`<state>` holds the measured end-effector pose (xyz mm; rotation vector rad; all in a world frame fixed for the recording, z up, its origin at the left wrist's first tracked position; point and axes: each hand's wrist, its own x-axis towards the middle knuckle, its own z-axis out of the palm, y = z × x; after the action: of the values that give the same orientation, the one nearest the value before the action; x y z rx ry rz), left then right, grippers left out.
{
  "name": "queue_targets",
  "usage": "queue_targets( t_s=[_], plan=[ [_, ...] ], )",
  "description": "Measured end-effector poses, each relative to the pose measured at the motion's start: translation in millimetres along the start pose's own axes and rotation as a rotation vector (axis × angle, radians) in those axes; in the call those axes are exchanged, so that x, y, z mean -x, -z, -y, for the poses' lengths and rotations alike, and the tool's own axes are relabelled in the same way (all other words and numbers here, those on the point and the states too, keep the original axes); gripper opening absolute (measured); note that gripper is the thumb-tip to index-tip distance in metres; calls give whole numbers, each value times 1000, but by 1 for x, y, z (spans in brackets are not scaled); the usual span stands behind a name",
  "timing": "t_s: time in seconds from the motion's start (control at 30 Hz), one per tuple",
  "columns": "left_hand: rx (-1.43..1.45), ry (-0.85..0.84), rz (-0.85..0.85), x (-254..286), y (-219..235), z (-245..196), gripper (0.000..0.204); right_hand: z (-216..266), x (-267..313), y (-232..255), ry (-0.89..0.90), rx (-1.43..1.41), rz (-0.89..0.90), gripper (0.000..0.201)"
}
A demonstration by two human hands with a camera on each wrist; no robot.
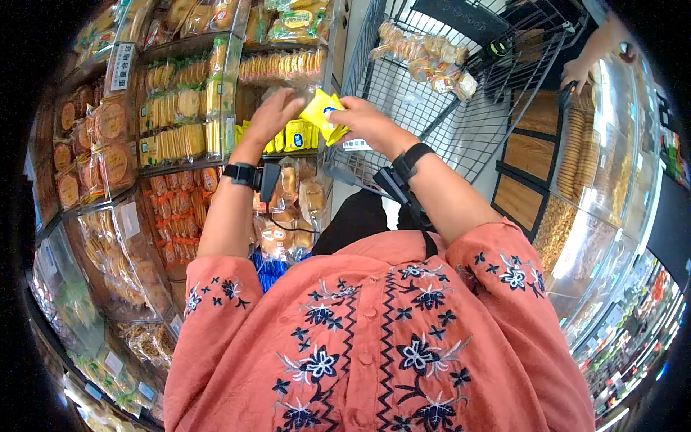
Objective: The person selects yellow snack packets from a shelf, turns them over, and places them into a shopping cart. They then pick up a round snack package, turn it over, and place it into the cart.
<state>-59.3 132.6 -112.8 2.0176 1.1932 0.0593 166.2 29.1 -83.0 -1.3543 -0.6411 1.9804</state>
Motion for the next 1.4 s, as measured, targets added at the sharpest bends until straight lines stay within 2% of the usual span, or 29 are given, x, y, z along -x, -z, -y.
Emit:
queue_targets(
  t_s=[0.03, 0.17, 0.2, 0.3, 0.4, 0.6, 0.8, 0.9, 1.0, 1.1, 1.23, 1.27, 1.33, 1.37, 1.4],
  plan=[
    [-280, -40, -43, -4, -3, 16, 59, -2, 0, 3, 2, -35, -35, 46],
    [-647, -165, 95, 0, -34, 52, 52, -12, 4, 21, -10, -97, -75, 39],
    [-663, -126, 161, 1, -38, 53, 50, -12, 6, 21, -14, -116, -85, 37],
    [-770, -45, 289, -6, -47, 58, 63, -14, 8, 20, -46, -152, -133, 34],
    [-718, 10, 388, -14, -43, 55, 58, -15, 9, 19, -62, -158, -154, 32],
    [-652, -57, 292, -1, -28, 34, 49, -24, 5, 24, -77, -190, -161, 32],
    [-572, -167, 301, 2, -29, 30, 48, -24, 4, 24, -82, -212, -183, 33],
    [-567, 62, 516, -10, -28, 17, 49, -24, 3, 22, -78, -208, -182, 33],
    [-511, -33, 438, -6, -26, 23, 47, -26, 2, 23, -86, -216, -192, 32],
    [-427, -42, 535, -13, -20, 22, 46, -28, 1, 26, -78, -228, -185, 31],
    [-179, -124, 506, -26, -38, 65, 52, -24, 7, 25, -67, -205, -190, 24],
    [-186, -201, 489, -27, -45, 76, 53, -25, 7, 27, -56, -198, -166, 23],
    [-207, -231, 426, -23, -45, 74, 55, -34, 1, 33, -49, -188, -145, 25],
    [-288, -213, 335, -23, -54, 75, 46, -36, 7, 33, 17, -253, -117, 27],
    [-335, -158, 322, -21, -50, 62, 45, -36, 8, 34, 39, -241, -113, 30]
  ],
)
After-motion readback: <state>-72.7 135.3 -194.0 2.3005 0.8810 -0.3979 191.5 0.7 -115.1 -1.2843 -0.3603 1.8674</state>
